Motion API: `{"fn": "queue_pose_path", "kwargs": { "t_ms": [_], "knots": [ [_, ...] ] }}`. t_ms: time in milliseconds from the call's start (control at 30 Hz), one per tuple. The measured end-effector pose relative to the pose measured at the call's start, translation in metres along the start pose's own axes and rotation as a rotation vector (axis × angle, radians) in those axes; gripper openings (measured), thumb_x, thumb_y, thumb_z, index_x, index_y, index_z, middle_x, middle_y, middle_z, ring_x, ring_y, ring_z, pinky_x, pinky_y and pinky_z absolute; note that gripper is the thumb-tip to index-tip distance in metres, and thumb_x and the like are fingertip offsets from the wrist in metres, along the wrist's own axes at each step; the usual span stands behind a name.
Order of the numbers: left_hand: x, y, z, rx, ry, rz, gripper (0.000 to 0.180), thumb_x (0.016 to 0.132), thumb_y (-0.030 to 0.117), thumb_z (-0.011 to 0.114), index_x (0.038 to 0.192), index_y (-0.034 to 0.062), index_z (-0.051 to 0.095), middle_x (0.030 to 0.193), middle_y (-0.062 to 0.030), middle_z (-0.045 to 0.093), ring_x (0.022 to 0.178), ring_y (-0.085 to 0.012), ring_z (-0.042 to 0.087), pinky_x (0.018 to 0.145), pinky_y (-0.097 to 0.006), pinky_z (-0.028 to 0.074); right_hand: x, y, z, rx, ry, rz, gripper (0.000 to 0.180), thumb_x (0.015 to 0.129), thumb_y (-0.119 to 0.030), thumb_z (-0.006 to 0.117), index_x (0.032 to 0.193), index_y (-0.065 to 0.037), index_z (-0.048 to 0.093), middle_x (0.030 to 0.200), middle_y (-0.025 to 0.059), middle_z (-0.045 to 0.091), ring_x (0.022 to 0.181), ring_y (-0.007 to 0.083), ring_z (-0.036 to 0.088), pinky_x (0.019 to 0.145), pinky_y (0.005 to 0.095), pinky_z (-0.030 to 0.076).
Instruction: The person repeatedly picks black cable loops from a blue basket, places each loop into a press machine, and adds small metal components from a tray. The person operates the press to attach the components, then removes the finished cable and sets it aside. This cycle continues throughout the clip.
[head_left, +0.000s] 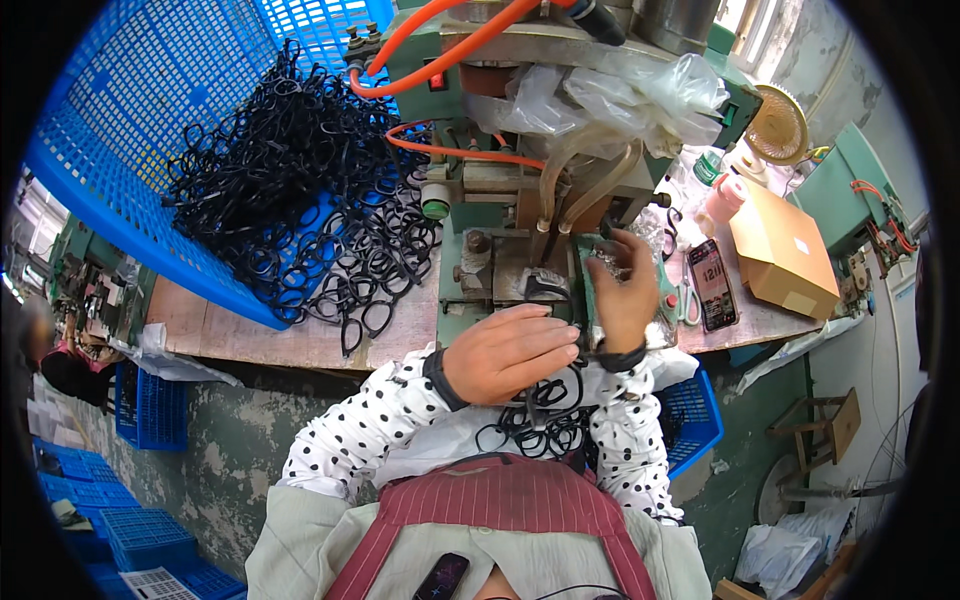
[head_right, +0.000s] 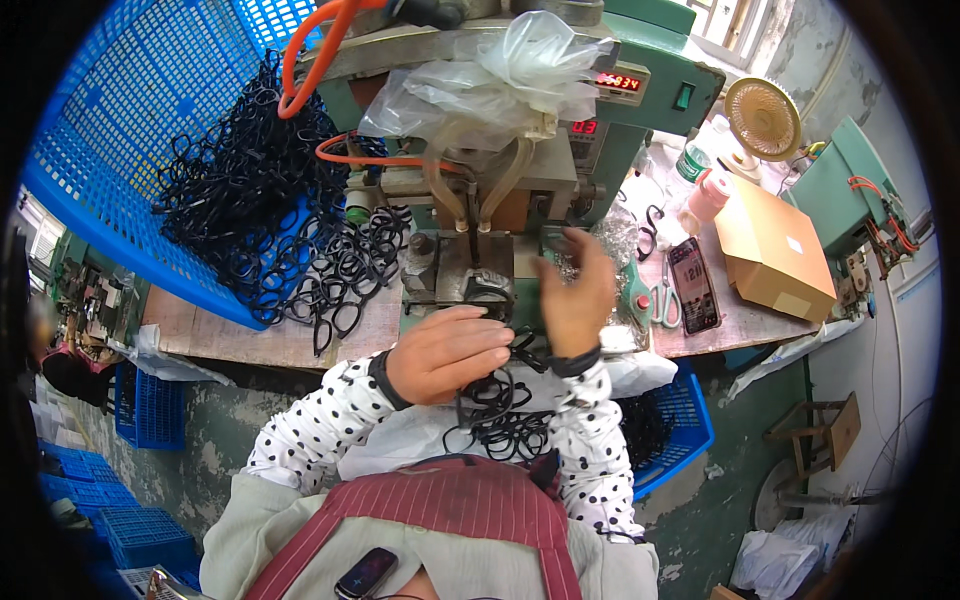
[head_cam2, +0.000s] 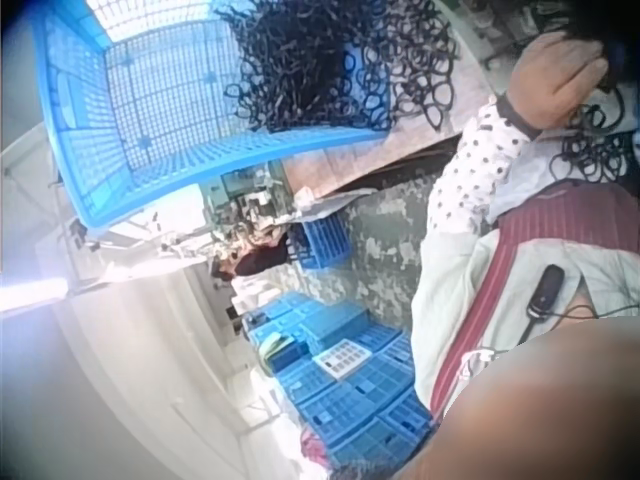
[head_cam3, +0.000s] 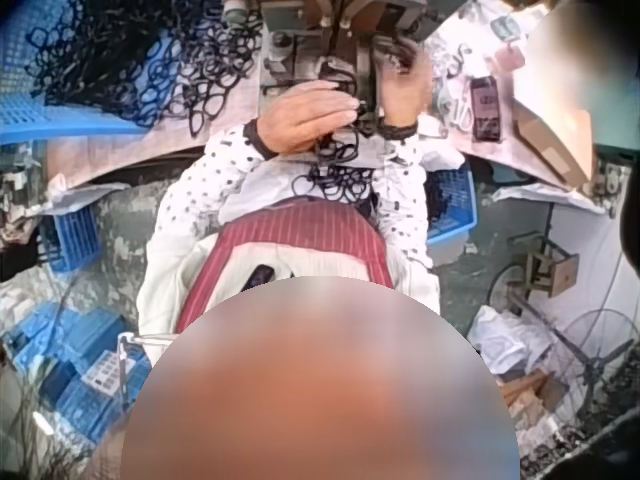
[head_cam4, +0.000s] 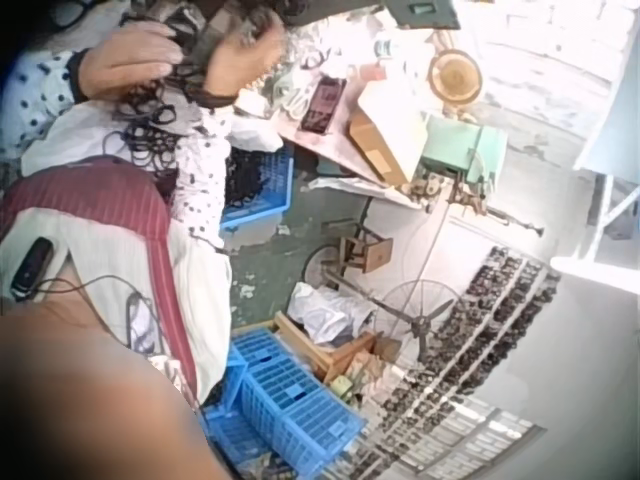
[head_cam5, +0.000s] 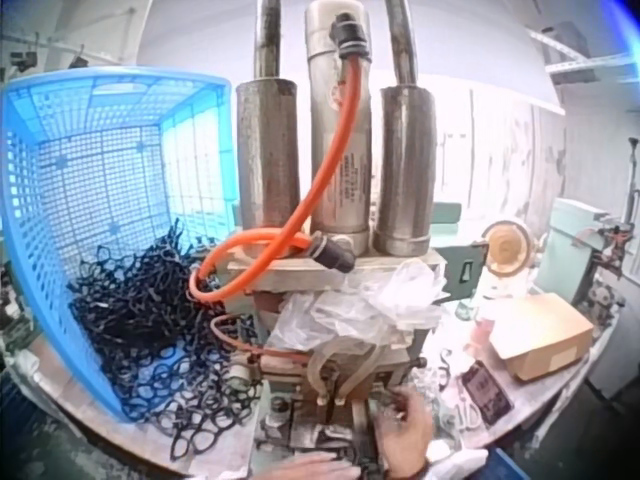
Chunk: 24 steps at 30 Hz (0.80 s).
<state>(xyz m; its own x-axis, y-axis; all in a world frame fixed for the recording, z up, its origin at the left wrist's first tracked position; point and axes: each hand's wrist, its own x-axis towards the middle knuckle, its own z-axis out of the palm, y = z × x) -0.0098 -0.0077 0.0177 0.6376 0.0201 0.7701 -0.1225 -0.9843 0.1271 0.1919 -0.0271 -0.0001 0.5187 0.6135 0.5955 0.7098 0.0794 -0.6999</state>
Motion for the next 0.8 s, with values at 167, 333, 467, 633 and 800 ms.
{"fn": "queue_pose_path", "kwargs": {
  "t_ms": [167, 333, 467, 633, 800],
  "knots": [
    [-0.006, -0.010, 0.011, -0.052, -0.042, 0.019, 0.044, 0.081, 0.004, 0.061, 0.124, 0.0007, 0.057, 0.126, -0.0157, 0.059, 0.108, -0.0304, 0.060, 0.097, -0.046, 0.047, -0.002, 0.112, -0.037, -0.236, -0.200, 0.251, 0.030, 0.075, -0.017, 0.075, 0.102, -0.011, 0.065, 0.090, 0.0092, 0.069, 0.080, 0.0295, 0.065, 0.069, 0.0406, 0.049],
    [-0.010, -0.011, 0.010, -0.062, -0.056, 0.027, 0.041, 0.085, 0.004, 0.060, 0.125, -0.0002, 0.056, 0.126, -0.0182, 0.059, 0.108, -0.0309, 0.060, 0.096, -0.047, 0.048, -0.027, 0.106, -0.052, -0.688, -0.353, 0.123, 0.021, 0.079, -0.023, 0.071, 0.093, -0.009, 0.064, 0.087, 0.0105, 0.065, 0.081, 0.0317, 0.064, 0.070, 0.0426, 0.050],
    [-0.010, -0.010, 0.013, -0.030, 0.002, 0.040, 0.043, 0.081, 0.004, 0.059, 0.124, 0.0000, 0.056, 0.127, -0.0160, 0.058, 0.110, -0.0298, 0.060, 0.098, -0.046, 0.047, -0.024, 0.130, -0.035, -0.437, -0.237, 0.082, 0.014, 0.082, -0.020, 0.069, 0.088, -0.007, 0.067, 0.080, 0.0101, 0.066, 0.075, 0.0281, 0.065, 0.067, 0.0385, 0.050],
    [-0.010, 0.002, 0.008, 0.050, 0.020, -0.035, 0.043, 0.081, 0.008, 0.062, 0.124, 0.0054, 0.058, 0.128, -0.0144, 0.058, 0.112, -0.0279, 0.059, 0.100, -0.047, 0.045, -0.020, 0.137, -0.029, -0.046, -0.066, 0.265, 0.009, 0.085, -0.013, 0.065, 0.088, -0.004, 0.065, 0.071, 0.0051, 0.065, 0.063, 0.0126, 0.061, 0.061, 0.0284, 0.048],
    [-0.067, -0.024, -0.009, 0.260, 0.225, -0.151, 0.029, 0.080, 0.013, 0.067, 0.109, 0.0091, 0.064, 0.110, -0.0092, 0.063, 0.093, -0.0272, 0.059, 0.081, -0.042, 0.046, -0.026, 0.136, -0.032, -0.106, 0.006, 0.202, 0.006, 0.085, -0.011, 0.063, 0.088, -0.006, 0.065, 0.068, 0.0029, 0.064, 0.060, 0.0103, 0.059, 0.058, 0.0275, 0.048]
  ]
}}
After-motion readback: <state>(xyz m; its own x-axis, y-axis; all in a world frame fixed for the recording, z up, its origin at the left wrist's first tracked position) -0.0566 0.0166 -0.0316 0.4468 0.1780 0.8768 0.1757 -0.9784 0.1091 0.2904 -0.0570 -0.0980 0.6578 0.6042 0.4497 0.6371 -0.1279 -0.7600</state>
